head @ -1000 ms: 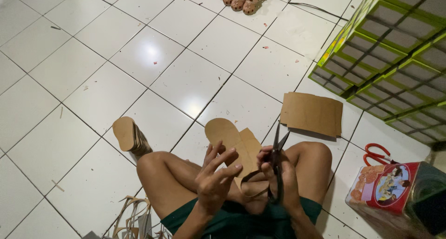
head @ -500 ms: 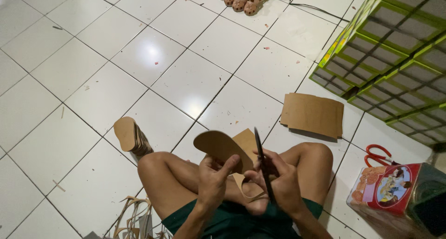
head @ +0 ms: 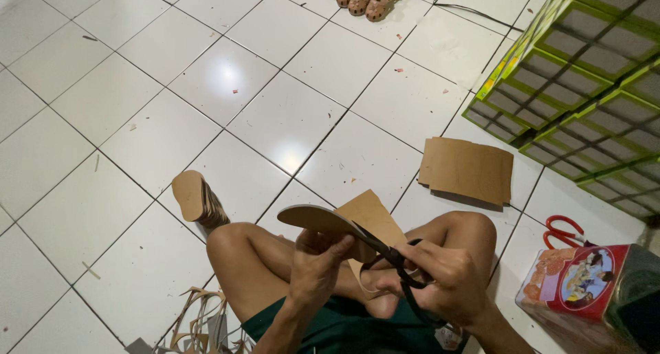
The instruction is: The person sits cross-legged on a tiled workshop floor and cuts shoe insole patterns from brown cardboard using scissors. They trim around pre-cut insole shapes, set finished pieces on a stack, and cut new outlines from flat cardboard sheets one at a time.
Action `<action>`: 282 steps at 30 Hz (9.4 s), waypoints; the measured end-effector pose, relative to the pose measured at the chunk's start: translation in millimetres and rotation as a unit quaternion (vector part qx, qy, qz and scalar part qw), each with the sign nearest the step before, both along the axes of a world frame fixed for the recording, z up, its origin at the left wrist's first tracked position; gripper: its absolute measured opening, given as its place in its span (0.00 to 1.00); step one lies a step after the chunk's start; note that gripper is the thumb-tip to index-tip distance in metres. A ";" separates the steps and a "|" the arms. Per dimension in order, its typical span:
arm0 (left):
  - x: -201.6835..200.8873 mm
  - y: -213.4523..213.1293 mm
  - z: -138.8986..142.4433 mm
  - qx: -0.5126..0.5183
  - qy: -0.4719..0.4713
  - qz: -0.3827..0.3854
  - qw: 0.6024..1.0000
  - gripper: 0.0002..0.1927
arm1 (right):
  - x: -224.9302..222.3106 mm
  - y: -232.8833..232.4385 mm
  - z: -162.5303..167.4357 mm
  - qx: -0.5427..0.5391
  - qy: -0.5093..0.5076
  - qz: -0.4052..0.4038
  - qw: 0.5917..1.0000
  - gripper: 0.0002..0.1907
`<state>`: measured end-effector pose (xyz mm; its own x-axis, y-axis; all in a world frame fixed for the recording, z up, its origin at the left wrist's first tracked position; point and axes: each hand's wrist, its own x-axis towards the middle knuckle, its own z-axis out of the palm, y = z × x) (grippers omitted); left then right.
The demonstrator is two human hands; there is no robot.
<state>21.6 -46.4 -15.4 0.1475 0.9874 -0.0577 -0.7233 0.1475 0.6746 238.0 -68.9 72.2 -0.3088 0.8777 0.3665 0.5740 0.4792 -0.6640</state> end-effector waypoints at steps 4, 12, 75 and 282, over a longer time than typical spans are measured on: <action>-2.8 -1.9 -1.8 0.014 -0.017 -0.016 1.000 0.14 | 0.5 -2.5 -3.8 0.013 0.009 0.009 1.000 0.29; -2.6 -2.9 15.5 -0.035 0.069 0.027 0.997 0.18 | 0.9 -0.1 -16.5 -0.069 0.005 -0.035 0.997 0.26; -21.5 106.3 2.1 0.145 0.411 -0.213 0.875 0.28 | 30.0 28.3 -134.9 -0.249 0.449 -0.141 0.847 0.15; -3.8 20.6 13.8 -0.037 0.355 -0.067 0.932 0.21 | -46.3 18.8 -111.4 -0.238 0.234 -0.117 0.935 0.13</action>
